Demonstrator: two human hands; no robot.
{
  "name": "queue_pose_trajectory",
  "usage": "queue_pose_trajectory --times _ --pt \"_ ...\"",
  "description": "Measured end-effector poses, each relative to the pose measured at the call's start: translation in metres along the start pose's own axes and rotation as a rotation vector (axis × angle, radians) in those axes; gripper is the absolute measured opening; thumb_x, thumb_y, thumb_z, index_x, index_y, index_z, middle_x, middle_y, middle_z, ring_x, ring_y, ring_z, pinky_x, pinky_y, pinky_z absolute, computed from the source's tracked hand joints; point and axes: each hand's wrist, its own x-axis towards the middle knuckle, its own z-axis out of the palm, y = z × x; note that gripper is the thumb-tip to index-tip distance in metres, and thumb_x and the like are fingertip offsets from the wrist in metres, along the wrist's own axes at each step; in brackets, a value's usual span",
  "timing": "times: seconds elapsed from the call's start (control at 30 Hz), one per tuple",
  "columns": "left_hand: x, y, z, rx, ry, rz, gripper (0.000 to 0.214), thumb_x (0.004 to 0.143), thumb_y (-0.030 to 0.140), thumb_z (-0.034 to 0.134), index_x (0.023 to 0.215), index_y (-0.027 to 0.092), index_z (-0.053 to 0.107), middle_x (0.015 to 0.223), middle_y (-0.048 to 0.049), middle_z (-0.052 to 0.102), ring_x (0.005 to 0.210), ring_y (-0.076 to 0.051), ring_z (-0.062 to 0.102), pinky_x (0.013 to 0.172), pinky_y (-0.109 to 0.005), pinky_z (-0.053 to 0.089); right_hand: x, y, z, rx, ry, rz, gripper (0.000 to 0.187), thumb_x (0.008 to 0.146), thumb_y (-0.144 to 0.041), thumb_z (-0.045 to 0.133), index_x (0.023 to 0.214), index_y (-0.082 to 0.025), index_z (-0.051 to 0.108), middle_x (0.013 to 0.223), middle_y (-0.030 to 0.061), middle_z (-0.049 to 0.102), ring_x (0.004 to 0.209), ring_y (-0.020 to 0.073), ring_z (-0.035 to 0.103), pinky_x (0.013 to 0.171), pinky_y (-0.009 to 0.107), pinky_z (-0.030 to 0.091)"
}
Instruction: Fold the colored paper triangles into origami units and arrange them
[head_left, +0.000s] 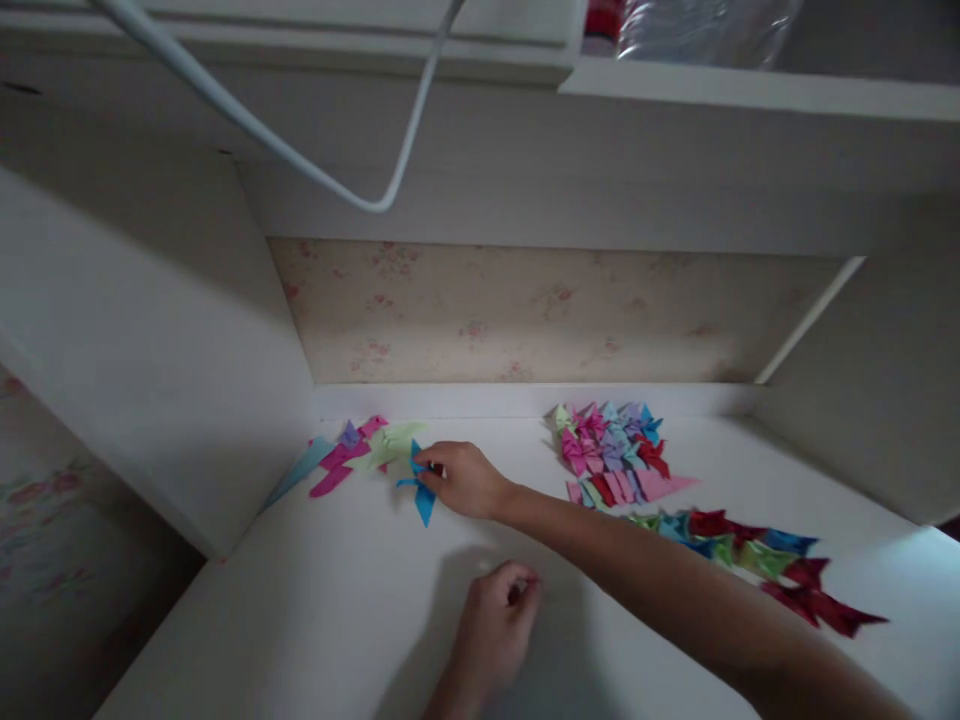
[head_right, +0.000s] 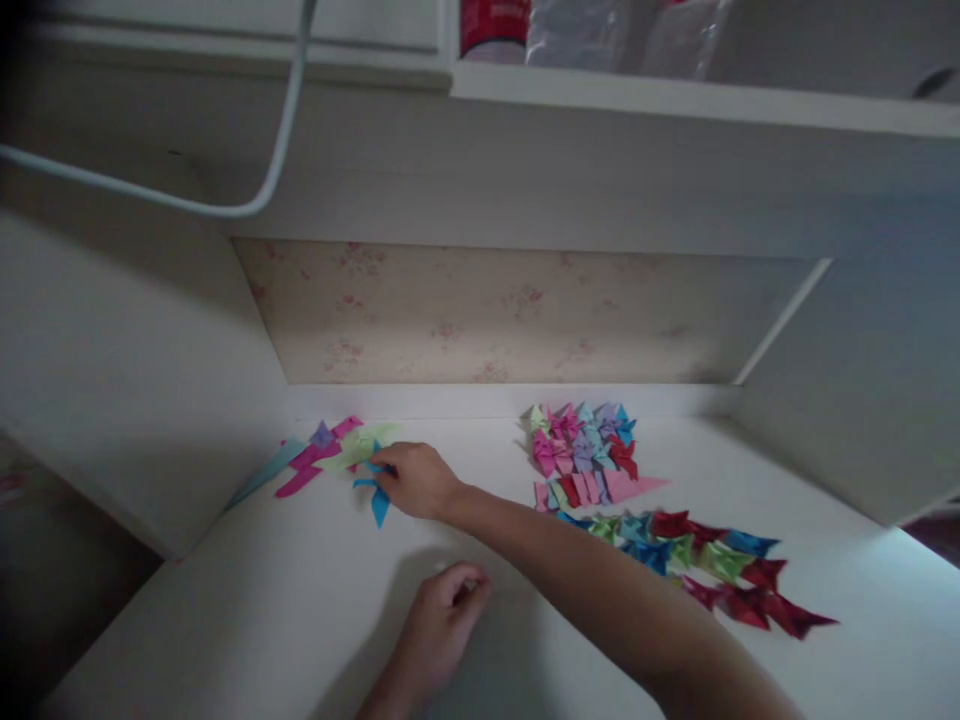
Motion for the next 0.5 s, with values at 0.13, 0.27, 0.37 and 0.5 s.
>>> queue_pose_trajectory --times 0.13,0.27,0.37,0.5 --pt "-0.001 0.000 0.001 0.024 0.017 -0.001 0.031 0.085 0.042 0.050 0.087 0.016 0.067 0.061 0.0012 0.056 0.056 -0.013 0.048 0.053 -0.022 0.032 -0.064 0.035 -0.061 0.063 0.022 0.221 0.016 0.083 -0.020 0.056 0.090 -0.021 0.070 0.084 -0.0004 0.070 0.073 0.0131 0.063 0.069 0.023 0.045" --pt "0.000 -0.004 0.003 0.008 0.056 0.005 0.036 0.085 0.048 0.051 0.088 0.016 0.067 0.063 0.0013 0.056 0.058 -0.013 0.047 0.053 -0.022 0.032 -0.125 0.094 -0.123 0.034 0.233 0.513 0.020 0.081 -0.027 0.058 0.097 -0.022 0.068 0.084 0.0002 0.071 0.073 0.0141 0.064 0.069 0.024 0.047" --pt "-0.001 -0.008 0.003 -0.007 0.088 -0.007 0.037 0.084 0.049 0.053 0.093 0.016 0.067 0.070 -0.0006 0.061 0.063 -0.014 0.050 0.057 -0.023 0.035 -0.171 0.145 -0.165 -0.024 0.390 0.680 0.032 0.082 -0.027 0.054 0.113 -0.021 0.062 0.095 0.0046 0.071 0.079 0.0160 0.065 0.069 0.026 0.049" --pt "-0.002 -0.010 0.005 0.008 0.113 0.004 0.037 0.083 0.049 0.054 0.095 0.017 0.068 0.075 -0.0011 0.064 0.067 -0.016 0.053 0.061 -0.024 0.038 -0.223 0.199 -0.207 -0.075 0.540 0.859 0.031 0.079 -0.028 0.056 0.107 -0.017 0.065 0.095 0.0078 0.071 0.075 0.0162 0.065 0.064 0.025 0.049"
